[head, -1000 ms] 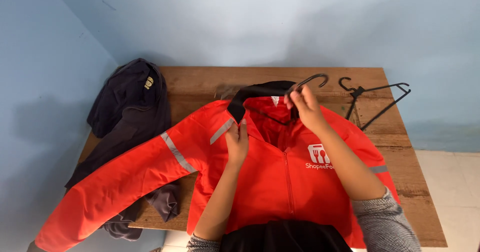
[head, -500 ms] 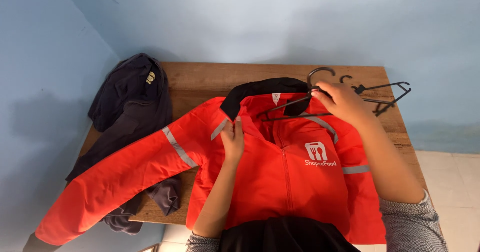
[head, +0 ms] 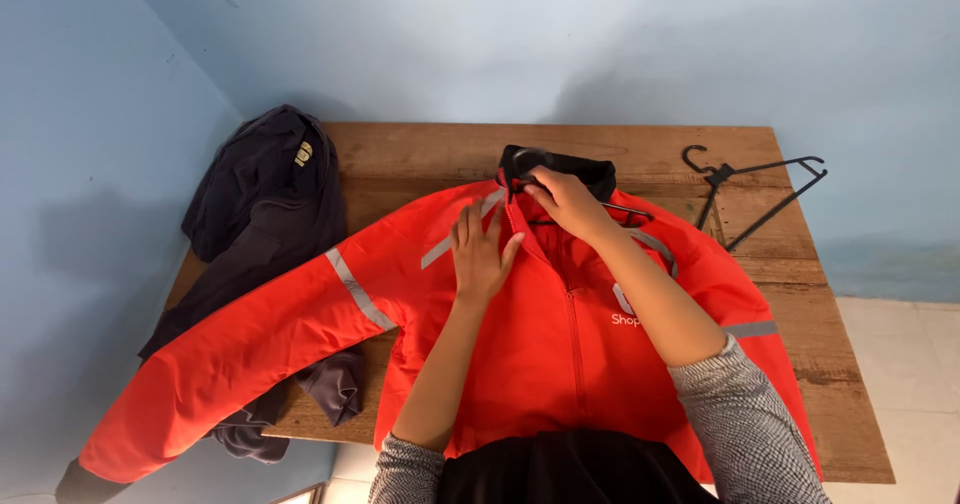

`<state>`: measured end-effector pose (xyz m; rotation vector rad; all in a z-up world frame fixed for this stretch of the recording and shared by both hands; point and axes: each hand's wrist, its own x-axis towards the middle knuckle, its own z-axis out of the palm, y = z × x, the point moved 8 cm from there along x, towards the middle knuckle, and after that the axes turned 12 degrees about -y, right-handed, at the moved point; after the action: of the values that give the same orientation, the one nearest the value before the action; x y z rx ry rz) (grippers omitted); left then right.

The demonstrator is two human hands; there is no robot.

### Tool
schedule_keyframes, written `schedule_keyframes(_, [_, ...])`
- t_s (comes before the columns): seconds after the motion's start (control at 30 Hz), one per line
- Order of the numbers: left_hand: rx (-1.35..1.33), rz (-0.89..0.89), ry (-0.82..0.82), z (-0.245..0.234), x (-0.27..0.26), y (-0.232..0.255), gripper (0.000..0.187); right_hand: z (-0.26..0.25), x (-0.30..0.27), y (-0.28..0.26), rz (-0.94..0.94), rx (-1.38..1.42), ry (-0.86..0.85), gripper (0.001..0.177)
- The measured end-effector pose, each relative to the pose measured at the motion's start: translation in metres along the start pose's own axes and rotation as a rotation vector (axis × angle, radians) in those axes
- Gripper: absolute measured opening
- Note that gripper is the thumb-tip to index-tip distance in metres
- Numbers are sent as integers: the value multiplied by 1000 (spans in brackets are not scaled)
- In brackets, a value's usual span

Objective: The person zips an orange ShopeeFood jacket, places it on a hanger, and hangs it on a wall hook. Then the person zips a dark gray hoodie, places it on a hanger, and holds it ready to hang.

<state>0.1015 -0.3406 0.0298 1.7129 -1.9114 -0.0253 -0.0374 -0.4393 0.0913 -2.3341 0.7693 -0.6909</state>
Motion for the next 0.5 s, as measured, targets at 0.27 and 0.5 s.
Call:
schedule_keyframes(0.27, [144, -95, -30, 35, -12, -26, 54, -19, -13, 24, 138, -254, 76, 39])
schedule_keyframes(0.5, [-2, 435, -52, 48, 2, 69, 29, -17, -12, 30, 240, -148, 18, 46])
